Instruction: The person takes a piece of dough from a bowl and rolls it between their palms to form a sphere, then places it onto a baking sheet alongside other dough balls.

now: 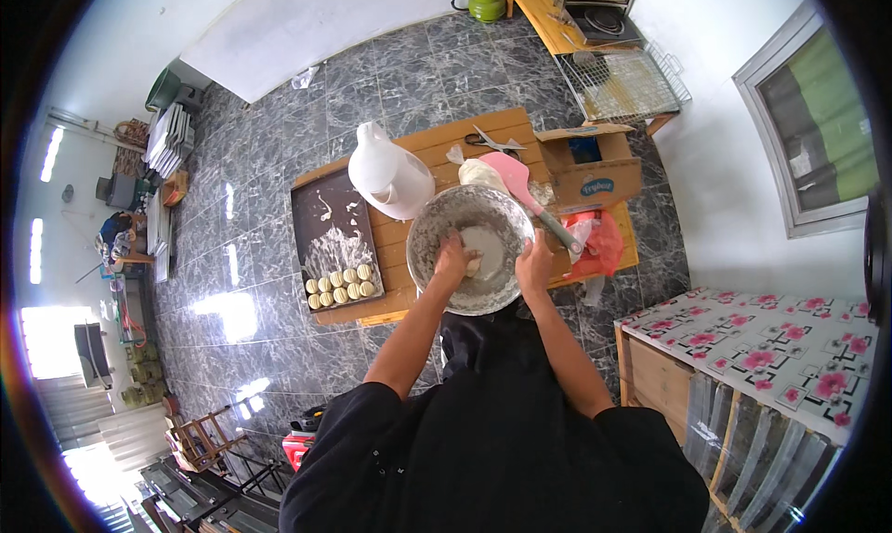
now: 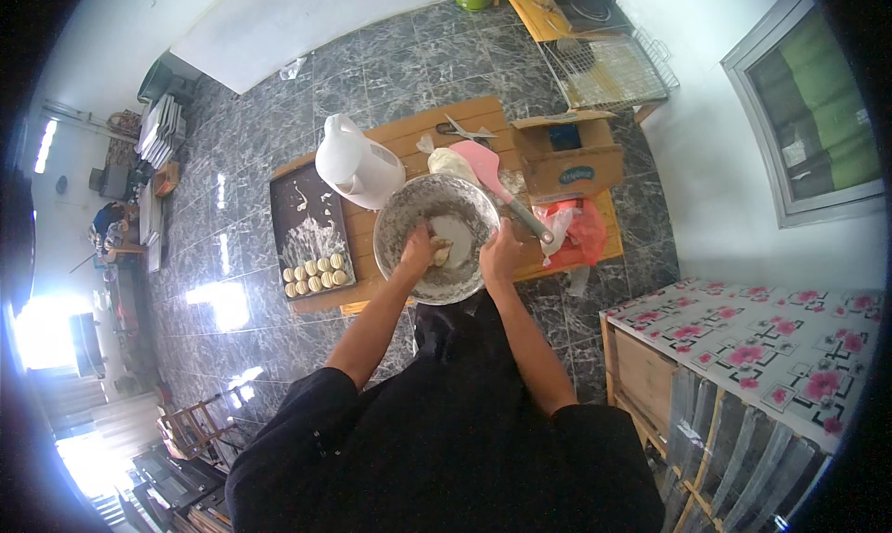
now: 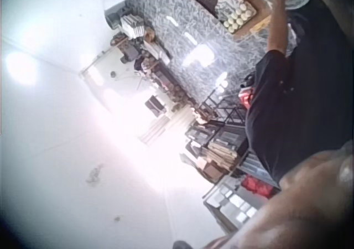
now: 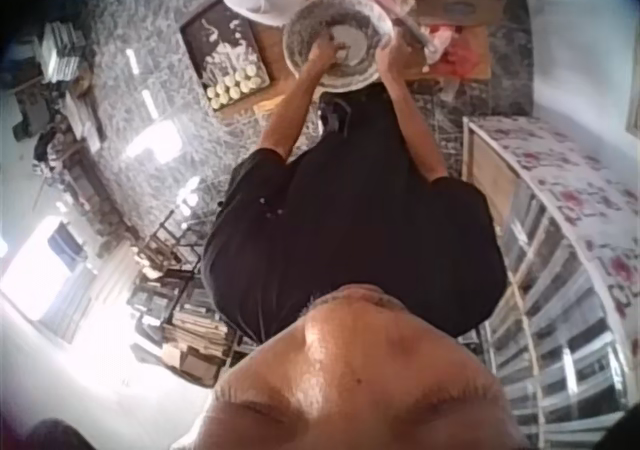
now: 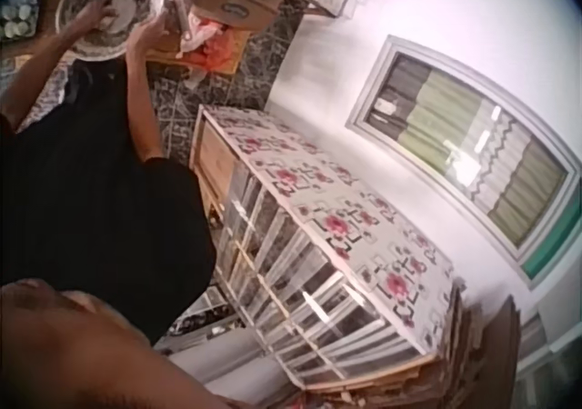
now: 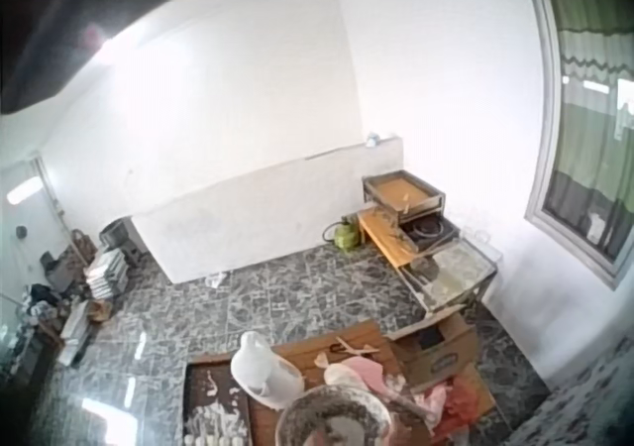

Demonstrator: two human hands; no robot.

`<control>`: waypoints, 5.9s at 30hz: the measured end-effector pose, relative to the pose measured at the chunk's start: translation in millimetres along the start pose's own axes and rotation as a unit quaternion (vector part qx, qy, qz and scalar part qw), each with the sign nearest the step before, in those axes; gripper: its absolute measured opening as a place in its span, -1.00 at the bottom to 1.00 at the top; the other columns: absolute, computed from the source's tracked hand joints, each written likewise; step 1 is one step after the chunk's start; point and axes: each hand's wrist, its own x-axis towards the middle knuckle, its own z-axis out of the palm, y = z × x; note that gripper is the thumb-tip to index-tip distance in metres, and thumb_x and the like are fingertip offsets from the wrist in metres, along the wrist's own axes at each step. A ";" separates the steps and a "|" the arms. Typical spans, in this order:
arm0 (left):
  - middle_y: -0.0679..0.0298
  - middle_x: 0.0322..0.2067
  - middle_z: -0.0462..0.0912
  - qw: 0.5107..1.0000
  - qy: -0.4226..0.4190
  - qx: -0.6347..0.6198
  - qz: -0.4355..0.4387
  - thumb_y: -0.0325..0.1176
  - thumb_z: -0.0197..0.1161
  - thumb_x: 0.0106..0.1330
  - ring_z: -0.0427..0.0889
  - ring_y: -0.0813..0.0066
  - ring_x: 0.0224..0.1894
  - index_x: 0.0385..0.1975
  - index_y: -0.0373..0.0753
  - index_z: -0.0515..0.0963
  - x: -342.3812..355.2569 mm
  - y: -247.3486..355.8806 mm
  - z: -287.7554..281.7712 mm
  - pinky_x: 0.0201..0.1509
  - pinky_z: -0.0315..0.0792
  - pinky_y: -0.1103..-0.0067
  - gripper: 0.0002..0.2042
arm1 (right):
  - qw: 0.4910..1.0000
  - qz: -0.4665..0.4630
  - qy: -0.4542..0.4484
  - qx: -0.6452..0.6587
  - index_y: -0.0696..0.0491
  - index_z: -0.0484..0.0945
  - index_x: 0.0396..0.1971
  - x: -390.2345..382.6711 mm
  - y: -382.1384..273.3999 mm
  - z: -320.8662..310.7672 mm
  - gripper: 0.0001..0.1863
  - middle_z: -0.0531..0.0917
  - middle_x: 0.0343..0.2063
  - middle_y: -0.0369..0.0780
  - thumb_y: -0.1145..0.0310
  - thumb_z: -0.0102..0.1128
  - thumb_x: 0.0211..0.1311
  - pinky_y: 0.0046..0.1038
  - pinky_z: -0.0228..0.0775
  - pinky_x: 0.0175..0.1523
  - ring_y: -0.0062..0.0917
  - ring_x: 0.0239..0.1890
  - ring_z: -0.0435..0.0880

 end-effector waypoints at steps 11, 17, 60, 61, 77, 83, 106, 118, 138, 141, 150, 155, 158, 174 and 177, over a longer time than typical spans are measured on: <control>0.04 0.04 0.58 0.979 -0.111 0.164 0.046 -0.14 0.18 0.30 0.50 0.01 0.13 0.07 -0.22 0.53 -45.8 -2.9 32.0 0.26 0.37 0.26 -0.59 | 0.999 -0.031 0.032 0.011 0.20 0.46 -0.05 4.3 4.1 3.2 -0.76 0.62 -0.18 0.07 0.48 0.04 0.31 -0.11 0.39 -0.03 0.01 -0.09 0.58; -0.02 -0.17 0.62 0.978 -0.031 0.074 0.194 -0.24 0.32 0.15 0.58 -0.02 0.01 -0.25 -0.26 0.61 -79.6 11.6 -12.8 0.14 0.45 0.26 -0.74 | 0.997 -0.062 0.039 0.005 0.23 0.44 0.01 4.9 13.3 7.6 -0.71 0.61 -0.15 0.08 0.50 0.05 0.30 -0.12 0.39 -0.02 0.02 -0.08 0.58; -0.04 -0.06 0.59 0.971 -0.071 0.200 0.113 -0.11 0.11 0.31 0.55 -0.04 0.07 -0.12 -0.32 0.51 -69.7 31.9 -13.7 0.16 0.40 0.15 -0.63 | 1.000 0.005 0.016 0.017 0.16 0.40 -0.06 10.4 1.0 3.9 -0.76 0.62 -0.34 0.08 0.54 0.04 0.27 0.00 0.37 -0.13 0.09 -0.19 0.59; -0.05 -0.05 0.59 0.973 -0.091 0.198 0.073 -0.11 0.09 0.32 0.54 -0.04 0.07 -0.11 -0.33 0.51 -66.5 30.8 -11.8 0.17 0.38 0.14 -0.62 | 1.000 0.012 0.002 0.012 0.16 0.41 -0.06 10.6 0.6 2.1 -0.76 0.62 -0.34 0.08 0.54 0.04 0.27 0.00 0.37 -0.13 0.10 -0.19 0.59; 0.02 -0.13 0.45 0.949 0.218 0.124 0.191 -0.16 0.03 0.36 0.41 0.02 0.00 -0.16 -0.25 0.47 10.1 16.0 30.3 0.08 0.27 0.16 -0.72 | 0.988 -0.064 -0.039 -0.138 0.07 0.33 -0.14 7.3 1.3 2.4 -0.83 0.60 -0.32 -0.04 0.43 0.05 0.32 -0.10 0.48 -0.24 -0.07 -0.31 0.65; -0.06 -0.04 0.42 0.976 0.202 0.008 0.078 -0.15 0.02 0.40 0.36 -0.12 0.07 0.00 -0.31 0.44 22.9 11.8 37.4 0.18 0.21 0.05 -0.64 | 0.997 -0.041 -0.022 -0.061 0.13 0.34 -0.14 4.8 -0.1 5.0 -0.83 0.59 -0.26 0.02 0.46 0.03 0.31 -0.05 0.43 -0.20 0.03 -0.24 0.61; -0.19 -0.33 0.66 0.985 -0.153 0.042 0.070 -0.04 0.05 0.37 0.64 -0.22 -0.21 -0.28 -0.33 0.65 -51.0 12.2 5.1 -0.11 0.49 0.09 -0.57 | 0.989 -0.001 -0.108 -0.099 0.11 0.43 -0.18 18.3 -15.5 -8.7 -0.83 0.64 -0.28 -0.02 0.52 0.07 0.22 -0.06 0.44 -0.12 -0.03 -0.16 0.63; 0.13 -0.71 0.62 0.963 -0.262 -0.064 0.000 0.07 -0.43 0.46 0.63 0.33 -0.66 -0.65 -0.39 0.60 -52.9 38.2 48.8 -0.43 0.58 0.44 -0.24 | 0.995 0.011 -0.091 -0.049 0.15 0.40 -0.25 19.7 -9.9 -6.2 -0.88 0.62 -0.40 0.11 0.55 0.06 0.22 0.03 0.39 -0.17 0.10 -0.23 0.60; -0.02 -0.63 0.64 0.983 0.118 -0.007 -0.138 0.09 -0.21 0.44 0.66 0.02 -0.55 -0.68 -0.29 0.64 -12.5 49.1 55.8 -0.26 0.54 0.29 -0.33 | 0.995 -0.041 -0.095 -0.014 0.27 0.42 -0.07 19.2 1.1 -7.0 -0.71 0.60 -0.32 0.18 0.57 0.05 0.20 -0.01 0.36 -0.13 0.14 -0.19 0.56; -0.10 -0.57 0.64 0.975 0.194 -0.023 -0.104 -0.03 -0.07 0.38 0.66 -0.10 -0.47 -0.63 -0.33 0.67 -11.2 33.4 76.6 -0.25 0.52 0.18 -0.46 | 0.994 -0.042 -0.094 -0.025 0.29 0.42 0.00 17.6 0.1 -9.2 -0.66 0.60 -0.30 0.19 0.57 0.04 0.21 -0.02 0.37 -0.12 0.14 -0.18 0.56; -0.16 -0.37 0.66 0.995 0.080 -0.036 -0.044 -0.18 -0.02 0.34 0.67 -0.16 -0.31 -0.32 -0.35 0.66 -23.9 28.9 75.0 -0.12 0.54 0.16 -0.62 | 0.998 -0.032 -0.051 -0.026 0.23 0.42 -0.16 16.8 -3.0 -7.0 -0.80 0.60 -0.37 0.17 0.58 0.06 0.21 0.02 0.34 -0.16 0.16 -0.21 0.56; -0.12 -0.26 0.68 0.991 -0.076 0.051 0.101 -0.27 -0.02 0.33 0.69 -0.09 -0.22 -0.11 -0.23 0.62 -37.6 16.6 43.6 -0.04 0.55 0.18 -0.69 | 0.996 -0.030 -0.069 -0.040 0.21 0.42 -0.18 19.2 -1.2 -5.7 -0.82 0.60 -0.38 0.16 0.58 0.07 0.21 0.02 0.36 -0.17 0.13 -0.22 0.58; -0.09 -0.10 0.64 0.993 0.033 0.043 0.106 -0.31 0.04 0.28 0.66 -0.05 -0.09 -0.03 -0.19 0.58 -32.2 16.0 23.0 0.04 0.53 0.21 -0.69 | 0.996 -0.033 -0.072 -0.047 0.21 0.41 -0.19 20.1 -1.0 -5.2 -0.83 0.61 -0.38 0.15 0.57 0.07 0.21 0.01 0.38 -0.17 0.12 -0.22 0.59; -0.13 -0.36 0.65 0.902 -0.068 0.219 0.367 -0.29 0.11 0.24 0.68 -0.07 -0.30 -0.19 -0.31 0.55 -18.9 -18.6 38.0 -0.27 0.58 0.18 -0.74 | 0.999 -0.019 -0.043 -0.009 0.20 0.44 -0.21 16.4 -7.4 -11.3 -0.84 0.60 -0.40 0.15 0.60 0.08 0.19 0.00 0.37 -0.17 0.13 -0.21 0.58; -0.09 -0.48 0.66 0.927 -0.094 0.186 0.311 -0.13 -0.04 0.41 0.68 0.09 -0.49 -0.39 -0.36 0.60 -22.3 -18.0 34.0 -0.46 0.57 0.23 -0.60 | 0.999 -0.007 -0.048 -0.016 0.19 0.45 -0.20 17.7 -7.1 -11.0 -0.83 0.61 -0.40 0.15 0.59 0.07 0.19 0.00 0.38 -0.16 0.13 -0.21 0.59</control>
